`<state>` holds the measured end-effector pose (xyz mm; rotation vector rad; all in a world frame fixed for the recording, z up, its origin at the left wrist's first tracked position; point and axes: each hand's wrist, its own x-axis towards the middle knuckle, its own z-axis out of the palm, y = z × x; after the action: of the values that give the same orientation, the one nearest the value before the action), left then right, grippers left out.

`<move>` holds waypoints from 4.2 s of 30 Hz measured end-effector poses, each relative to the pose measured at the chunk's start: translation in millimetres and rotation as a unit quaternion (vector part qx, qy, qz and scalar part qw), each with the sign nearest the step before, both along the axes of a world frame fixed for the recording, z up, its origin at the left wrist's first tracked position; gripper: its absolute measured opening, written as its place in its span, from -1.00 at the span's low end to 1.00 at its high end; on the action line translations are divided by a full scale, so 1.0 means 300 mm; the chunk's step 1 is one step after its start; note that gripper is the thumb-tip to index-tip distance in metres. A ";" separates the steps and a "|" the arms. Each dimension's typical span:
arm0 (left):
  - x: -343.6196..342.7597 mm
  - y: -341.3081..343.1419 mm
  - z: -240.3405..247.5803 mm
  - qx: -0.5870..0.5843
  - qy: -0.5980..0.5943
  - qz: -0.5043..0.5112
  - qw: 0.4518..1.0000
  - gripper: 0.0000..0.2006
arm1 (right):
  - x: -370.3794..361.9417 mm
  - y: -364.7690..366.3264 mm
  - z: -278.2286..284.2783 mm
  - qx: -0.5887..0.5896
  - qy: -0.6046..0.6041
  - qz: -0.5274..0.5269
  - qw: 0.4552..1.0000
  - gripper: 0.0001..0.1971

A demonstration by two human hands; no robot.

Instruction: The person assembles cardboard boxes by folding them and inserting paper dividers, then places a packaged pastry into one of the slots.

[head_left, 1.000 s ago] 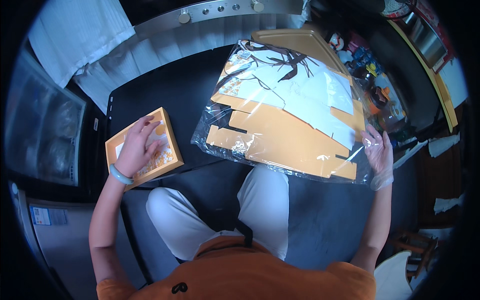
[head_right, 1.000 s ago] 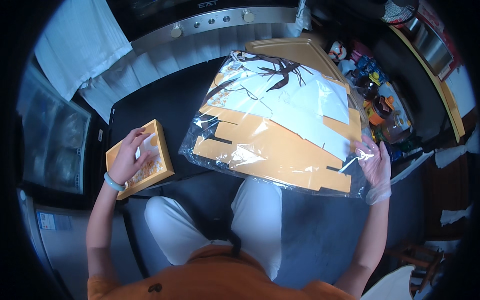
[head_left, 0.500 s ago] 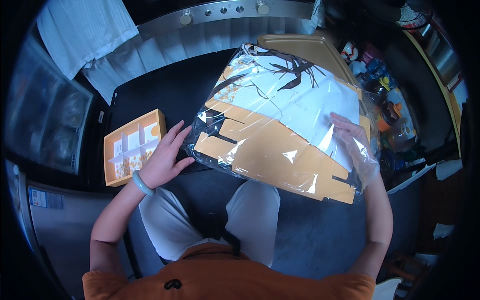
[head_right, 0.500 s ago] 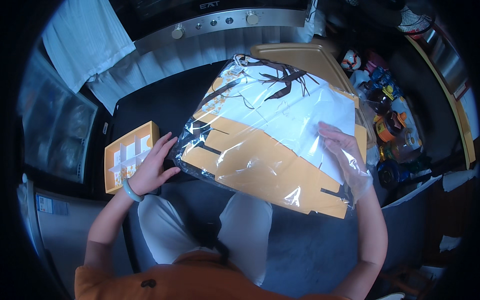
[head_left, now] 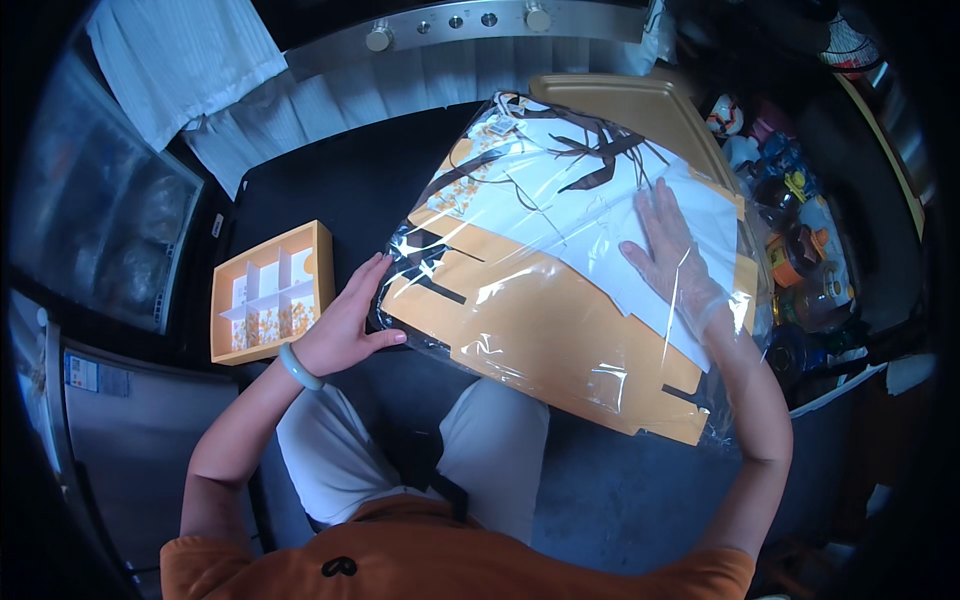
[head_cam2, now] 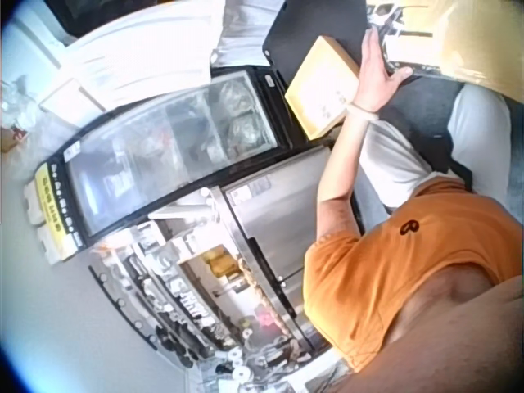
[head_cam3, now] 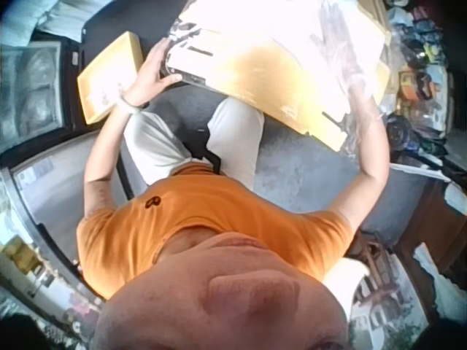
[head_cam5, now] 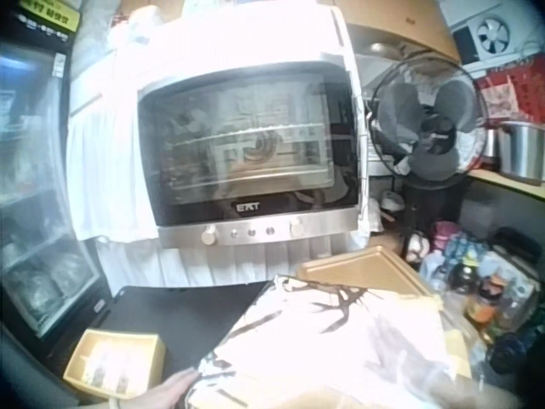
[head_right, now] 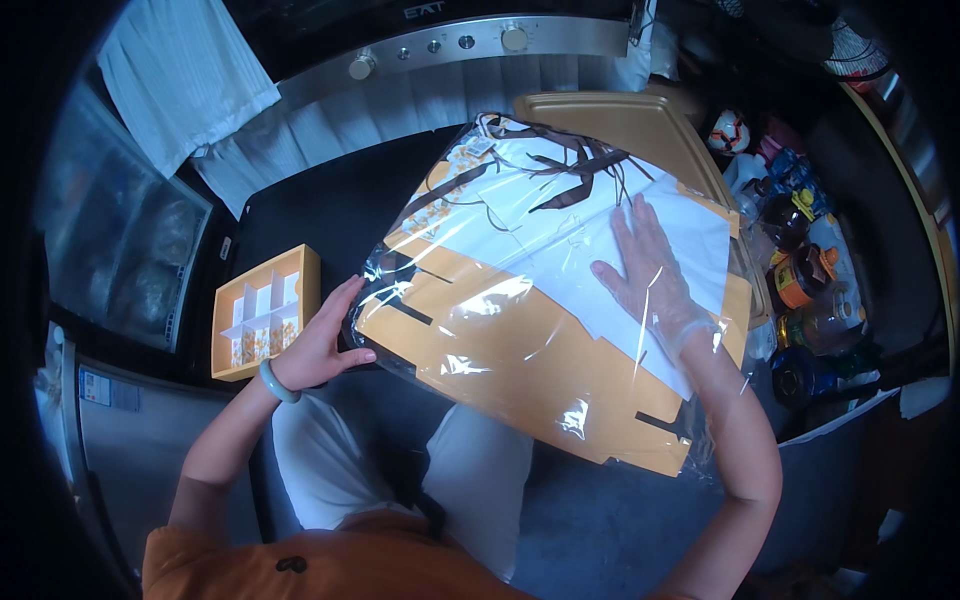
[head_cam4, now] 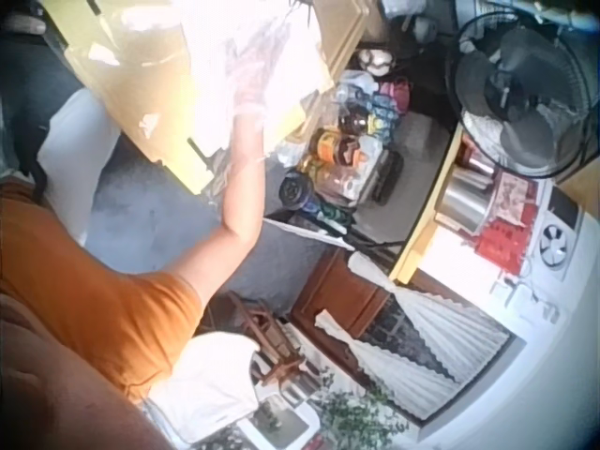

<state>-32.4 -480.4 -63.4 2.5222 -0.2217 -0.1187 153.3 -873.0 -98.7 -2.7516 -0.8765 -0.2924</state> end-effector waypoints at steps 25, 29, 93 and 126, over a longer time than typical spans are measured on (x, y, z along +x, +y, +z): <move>0.005 -0.063 -0.027 -0.002 -0.010 0.024 1.000 -0.07 | 0.280 0.111 -0.045 0.168 -0.024 0.049 0.984 -0.91; 0.008 -0.068 -0.020 -0.005 -0.007 0.022 1.000 -0.07 | 0.243 0.096 -0.016 0.216 0.000 0.037 0.976 -0.91; -0.132 -0.250 0.250 -0.516 0.210 -0.102 0.824 -0.83 | -0.582 0.477 0.445 0.428 0.148 0.169 0.875 -0.79; 0.503 0.308 -0.158 -0.239 -0.081 0.268 0.930 -0.73 | -0.515 -0.532 0.147 0.395 0.396 -0.255 0.789 -0.81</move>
<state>118.5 -388.1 -110.9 2.0165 0.3426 0.3261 -1.2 -1032.5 -54.5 -1.9128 0.2122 0.3411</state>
